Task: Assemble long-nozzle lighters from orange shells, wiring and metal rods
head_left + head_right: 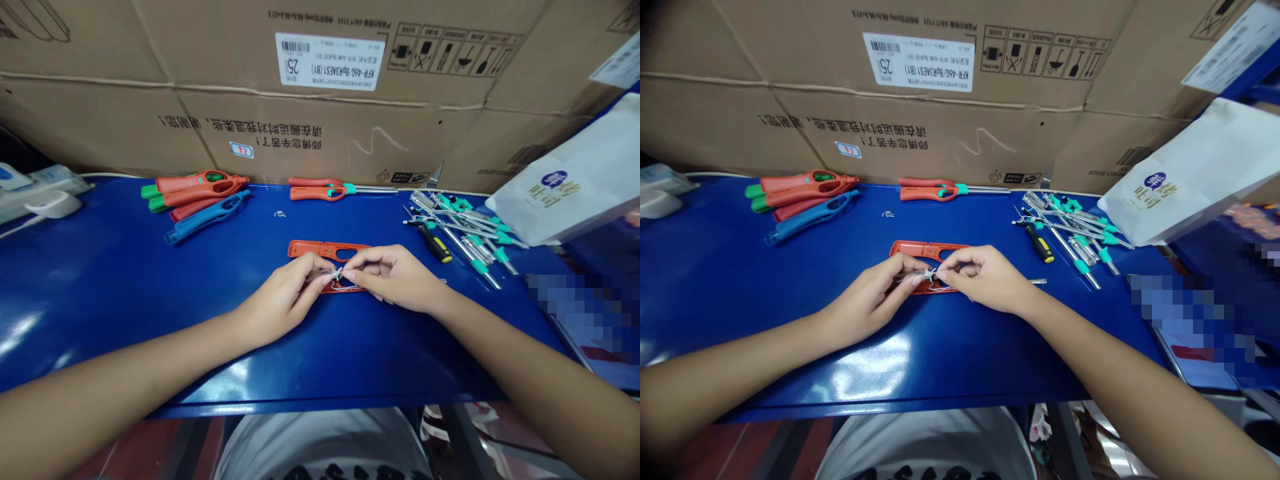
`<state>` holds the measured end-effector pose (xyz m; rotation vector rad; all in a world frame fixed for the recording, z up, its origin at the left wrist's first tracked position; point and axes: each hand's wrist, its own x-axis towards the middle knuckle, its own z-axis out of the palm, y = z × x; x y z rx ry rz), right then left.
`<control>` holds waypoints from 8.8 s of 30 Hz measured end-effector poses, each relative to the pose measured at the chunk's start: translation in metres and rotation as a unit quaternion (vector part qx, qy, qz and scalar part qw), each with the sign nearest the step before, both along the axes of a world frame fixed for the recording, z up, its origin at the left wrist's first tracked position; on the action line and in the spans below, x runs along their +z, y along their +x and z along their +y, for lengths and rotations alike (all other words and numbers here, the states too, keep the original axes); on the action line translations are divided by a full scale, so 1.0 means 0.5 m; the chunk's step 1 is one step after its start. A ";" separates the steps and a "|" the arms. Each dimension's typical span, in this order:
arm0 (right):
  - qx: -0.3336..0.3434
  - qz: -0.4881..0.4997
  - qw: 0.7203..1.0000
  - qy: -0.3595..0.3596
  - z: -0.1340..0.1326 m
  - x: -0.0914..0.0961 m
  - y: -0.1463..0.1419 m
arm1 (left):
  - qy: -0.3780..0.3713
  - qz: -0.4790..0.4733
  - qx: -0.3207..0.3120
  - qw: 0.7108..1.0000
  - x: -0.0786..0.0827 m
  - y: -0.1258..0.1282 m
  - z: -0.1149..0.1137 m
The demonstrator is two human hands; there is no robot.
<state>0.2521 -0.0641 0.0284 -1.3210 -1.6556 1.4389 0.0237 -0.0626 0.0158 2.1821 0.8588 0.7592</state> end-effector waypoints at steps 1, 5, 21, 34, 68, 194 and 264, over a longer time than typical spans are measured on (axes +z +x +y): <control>-0.003 0.003 1.000 0.002 0.000 0.000 -0.001 | -0.002 -0.001 0.000 1.000 0.000 0.000 0.000; -0.002 0.021 1.000 0.016 -0.001 0.004 -0.005 | -0.006 -0.012 -0.005 1.000 -0.002 0.001 0.001; 0.030 0.016 0.999 0.024 -0.008 0.011 -0.002 | -0.014 -0.025 -0.023 0.999 0.005 0.003 -0.007; -0.004 0.023 0.999 0.024 -0.010 0.009 -0.007 | 0.000 -0.015 -0.012 1.000 0.007 0.004 -0.007; 0.062 -0.217 0.914 0.337 -0.004 0.001 0.027 | 0.145 0.181 -0.013 0.973 0.032 -0.034 0.031; 0.168 -0.230 0.902 0.324 0.007 0.015 0.044 | 0.198 0.125 -0.079 0.969 0.003 -0.030 0.022; 0.194 -0.193 0.922 0.275 -0.005 0.016 0.022 | 0.270 0.172 -0.058 0.946 0.019 -0.016 -0.014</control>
